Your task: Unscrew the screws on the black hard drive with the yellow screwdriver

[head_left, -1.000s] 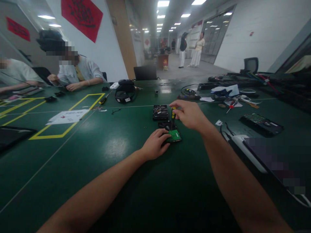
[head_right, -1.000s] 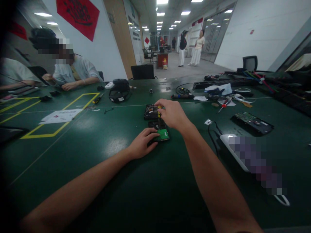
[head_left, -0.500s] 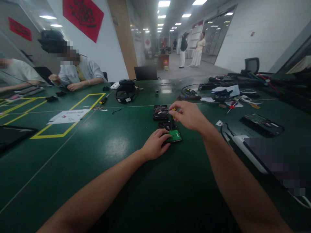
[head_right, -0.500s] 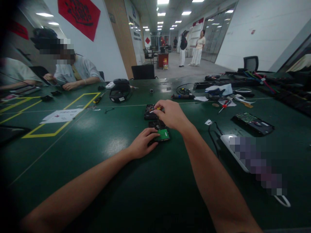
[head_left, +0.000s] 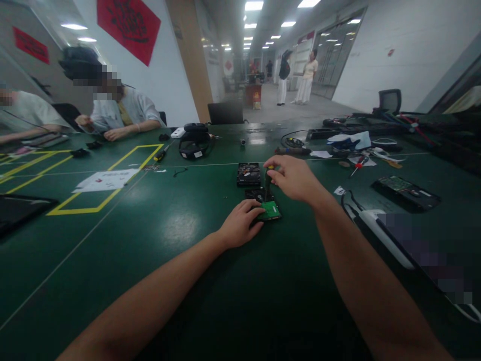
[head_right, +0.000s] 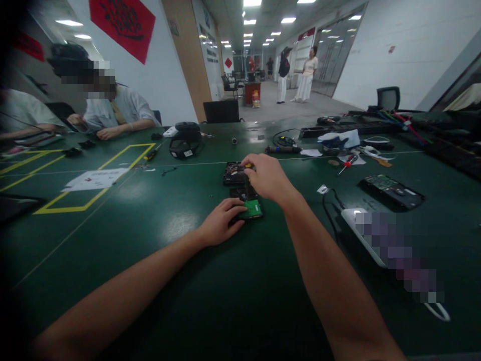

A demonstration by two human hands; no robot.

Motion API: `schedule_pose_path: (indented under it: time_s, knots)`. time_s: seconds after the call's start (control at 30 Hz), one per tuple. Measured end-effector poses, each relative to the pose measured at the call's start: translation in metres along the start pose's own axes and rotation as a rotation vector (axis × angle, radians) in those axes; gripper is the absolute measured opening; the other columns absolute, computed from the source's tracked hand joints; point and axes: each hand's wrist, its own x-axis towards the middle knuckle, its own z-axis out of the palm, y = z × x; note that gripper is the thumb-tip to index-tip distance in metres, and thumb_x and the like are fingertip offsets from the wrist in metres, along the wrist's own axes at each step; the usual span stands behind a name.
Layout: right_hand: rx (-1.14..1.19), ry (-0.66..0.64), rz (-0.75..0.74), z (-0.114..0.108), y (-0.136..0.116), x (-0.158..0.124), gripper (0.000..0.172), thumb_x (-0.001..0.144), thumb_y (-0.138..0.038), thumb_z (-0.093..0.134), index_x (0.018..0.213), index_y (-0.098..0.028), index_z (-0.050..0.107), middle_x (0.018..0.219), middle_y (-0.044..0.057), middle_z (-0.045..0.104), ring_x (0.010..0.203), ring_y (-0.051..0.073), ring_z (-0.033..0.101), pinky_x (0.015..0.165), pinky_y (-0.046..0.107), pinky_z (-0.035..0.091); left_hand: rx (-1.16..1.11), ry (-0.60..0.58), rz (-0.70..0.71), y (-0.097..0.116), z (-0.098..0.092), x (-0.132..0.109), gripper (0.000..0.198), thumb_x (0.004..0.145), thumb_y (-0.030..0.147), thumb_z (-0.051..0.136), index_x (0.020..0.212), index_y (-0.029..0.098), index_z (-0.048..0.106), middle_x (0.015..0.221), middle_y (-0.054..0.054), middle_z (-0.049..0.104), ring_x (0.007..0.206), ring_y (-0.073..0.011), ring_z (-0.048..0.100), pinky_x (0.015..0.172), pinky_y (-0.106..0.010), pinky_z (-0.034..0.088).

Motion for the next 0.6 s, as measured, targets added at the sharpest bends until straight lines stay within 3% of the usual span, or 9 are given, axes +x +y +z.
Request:
schedule_pose_path:
  time_s: [0.17,0.37,0.6]
  knots:
    - [0.048,-0.003,-0.016,-0.0008,-0.0012,-0.0007,0.019,0.097,-0.029,0.062,0.106,-0.022,0.077,0.100,0.006,0.080,0.081,0.021,0.070,0.079,0.036,0.051,0.002,-0.003,-0.004,-0.0005,0.0011,0.0004,0.043,0.096,0.027,0.069,0.139,0.022,0.061,0.140,-0.015,0.059,0.135,-0.0343,0.055,0.115,-0.058,0.051]
    - [0.023,-0.019,-0.016,-0.0032,-0.0023,-0.0011,0.025,0.095,-0.018,0.060,0.115,-0.021,0.076,0.096,0.006,0.080,0.078,0.020,0.071,0.078,0.035,0.050,-0.001,-0.009,-0.006,0.0014,-0.0005,0.0003,0.042,0.097,0.028,0.069,0.138,0.022,0.061,0.140,-0.015,0.059,0.134,-0.0338,0.056,0.114,-0.057,0.051]
    - [0.023,0.017,0.061,0.0017,-0.0006,0.0000,0.018,0.095,-0.029,0.064,0.106,-0.019,0.074,0.089,0.008,0.078,0.077,0.023,0.071,0.077,0.038,0.051,-0.008,-0.005,0.001,0.0003,-0.0002,0.0007,0.043,0.096,0.026,0.070,0.137,0.022,0.062,0.139,-0.015,0.059,0.135,-0.0338,0.055,0.114,-0.057,0.051]
